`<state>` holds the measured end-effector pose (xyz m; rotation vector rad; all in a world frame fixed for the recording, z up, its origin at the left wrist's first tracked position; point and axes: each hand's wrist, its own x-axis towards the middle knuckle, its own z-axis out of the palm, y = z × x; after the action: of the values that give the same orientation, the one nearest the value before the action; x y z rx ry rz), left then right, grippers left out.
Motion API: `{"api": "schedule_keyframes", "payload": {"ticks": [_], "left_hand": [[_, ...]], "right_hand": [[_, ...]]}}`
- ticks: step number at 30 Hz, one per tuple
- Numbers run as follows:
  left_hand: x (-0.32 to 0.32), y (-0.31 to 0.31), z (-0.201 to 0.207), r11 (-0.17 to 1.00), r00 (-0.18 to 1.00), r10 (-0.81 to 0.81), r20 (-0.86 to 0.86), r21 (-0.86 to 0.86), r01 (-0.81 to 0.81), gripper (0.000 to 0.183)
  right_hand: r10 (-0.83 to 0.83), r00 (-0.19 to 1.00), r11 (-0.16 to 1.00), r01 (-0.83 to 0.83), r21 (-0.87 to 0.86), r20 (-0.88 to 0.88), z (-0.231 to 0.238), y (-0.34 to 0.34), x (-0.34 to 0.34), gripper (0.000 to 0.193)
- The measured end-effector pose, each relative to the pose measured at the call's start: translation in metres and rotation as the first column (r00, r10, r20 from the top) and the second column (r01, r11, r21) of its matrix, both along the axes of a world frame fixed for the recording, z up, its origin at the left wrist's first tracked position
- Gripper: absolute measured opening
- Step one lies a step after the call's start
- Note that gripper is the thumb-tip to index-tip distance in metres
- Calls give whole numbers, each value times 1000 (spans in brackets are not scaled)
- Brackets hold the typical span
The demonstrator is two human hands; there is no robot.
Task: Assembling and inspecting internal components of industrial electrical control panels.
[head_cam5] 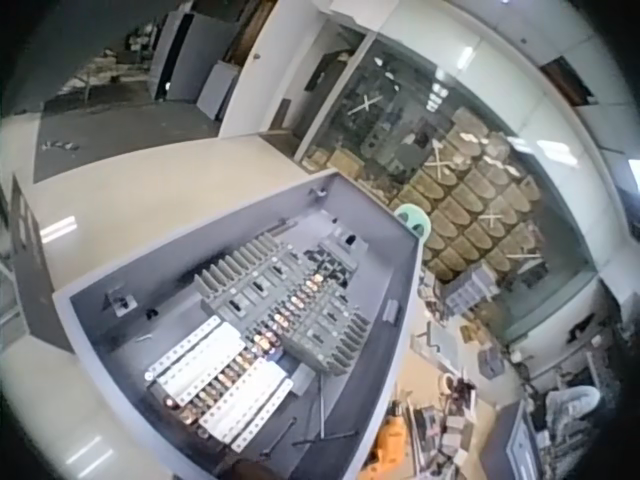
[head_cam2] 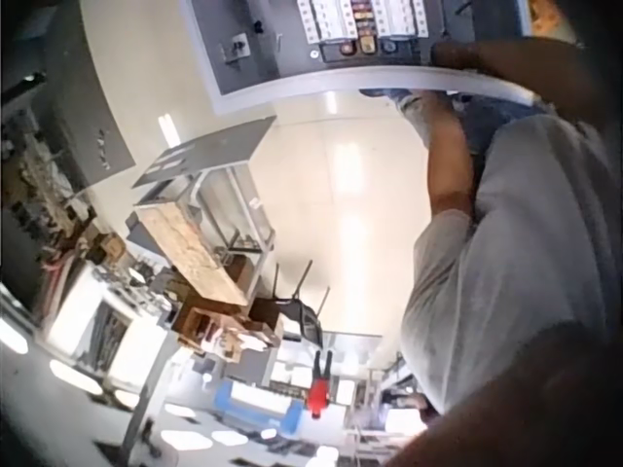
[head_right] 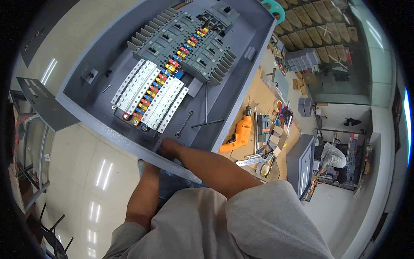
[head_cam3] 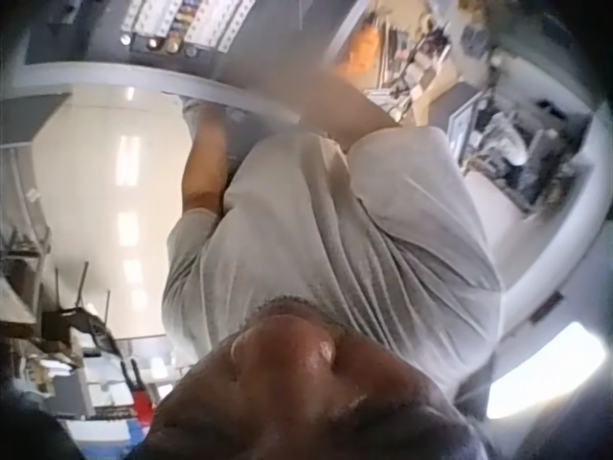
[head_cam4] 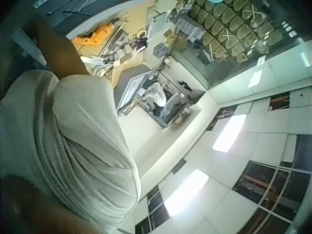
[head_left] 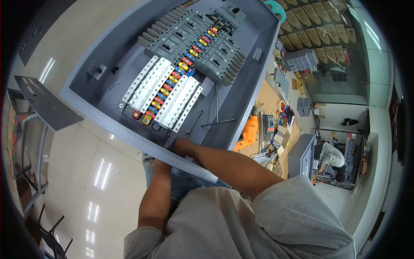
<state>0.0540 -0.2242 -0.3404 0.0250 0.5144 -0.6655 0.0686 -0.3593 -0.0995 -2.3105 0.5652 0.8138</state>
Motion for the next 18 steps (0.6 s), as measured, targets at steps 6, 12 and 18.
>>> {"api": "schedule_keyframes", "payload": {"ticks": [6,12,18], "left_hand": [[11,-10,9,1000,1000,8,-5,29,-7,52],[5,-14,20,999,1000,-10,-13,49,10,52],[12,-1,25,996,1000,-9,-16,91,10,51]], "right_hand": [[-22,1000,999,21,50,13,-5,9,2,34],[-210,971,977,213,-14,113,3,14,5,32],[-64,976,996,51,-67,-208,44,6,36,32]]}}
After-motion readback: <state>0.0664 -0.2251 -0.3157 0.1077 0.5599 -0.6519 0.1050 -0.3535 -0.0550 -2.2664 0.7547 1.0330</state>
